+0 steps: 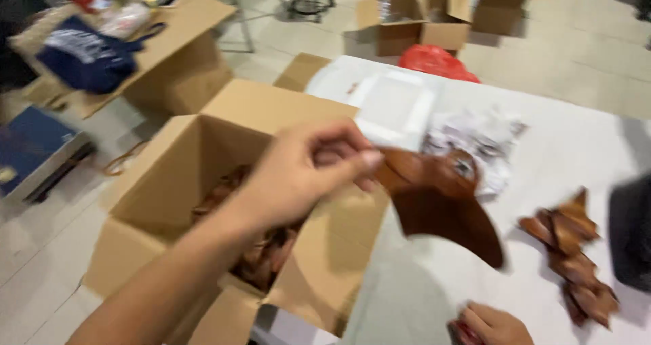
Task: Folding and securing decorative items with tape and placing them in a box
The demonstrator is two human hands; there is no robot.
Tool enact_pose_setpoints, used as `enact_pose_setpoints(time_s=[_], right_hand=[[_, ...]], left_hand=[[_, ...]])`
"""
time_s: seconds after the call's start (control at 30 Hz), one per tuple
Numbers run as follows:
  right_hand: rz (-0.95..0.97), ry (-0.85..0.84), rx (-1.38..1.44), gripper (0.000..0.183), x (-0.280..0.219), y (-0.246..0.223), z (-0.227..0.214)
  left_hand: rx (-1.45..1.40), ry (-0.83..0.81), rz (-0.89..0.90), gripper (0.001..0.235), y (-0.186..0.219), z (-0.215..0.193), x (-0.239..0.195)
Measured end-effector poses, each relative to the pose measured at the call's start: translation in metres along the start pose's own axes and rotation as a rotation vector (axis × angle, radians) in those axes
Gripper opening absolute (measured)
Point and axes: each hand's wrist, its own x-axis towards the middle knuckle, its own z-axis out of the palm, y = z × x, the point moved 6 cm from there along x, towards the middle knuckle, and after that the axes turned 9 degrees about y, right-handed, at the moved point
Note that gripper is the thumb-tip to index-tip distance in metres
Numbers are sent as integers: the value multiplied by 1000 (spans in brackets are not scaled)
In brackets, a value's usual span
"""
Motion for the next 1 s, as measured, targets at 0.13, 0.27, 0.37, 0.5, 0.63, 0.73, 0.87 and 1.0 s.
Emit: enact_pose_setpoints(time_s=[0.13, 0.27, 0.37, 0.5, 0.63, 0.73, 0.87, 1.0], right_hand=[[-111, -2, 173, 36, 12, -18, -23], [-59, 28, 401, 16, 17, -23, -19], [-105, 106, 433, 18, 19, -31, -42], [-197, 26, 236, 24, 18, -25, -41], [-183, -6, 211, 30, 27, -31, -54], [-147, -138, 373, 13, 23, -33, -60], [174, -19, 347, 11, 3, 7, -49], [297, 291, 224, 18, 46, 13, -98]], left_hand=[[-350, -367, -93, 14, -49, 116, -20], [-297, -231, -322, 18, -113, 190, -59], [-372, -6, -533, 14, -176, 214, -80], [-545, 262, -755, 14, -260, 227, -109], [-516, 258, -820, 19, -300, 222, -116], [-463, 272, -877, 18, -294, 216, -118], [-190, 78, -819, 13, -272, 211, -113], [-40, -10, -641, 11, -280, 215, -110]])
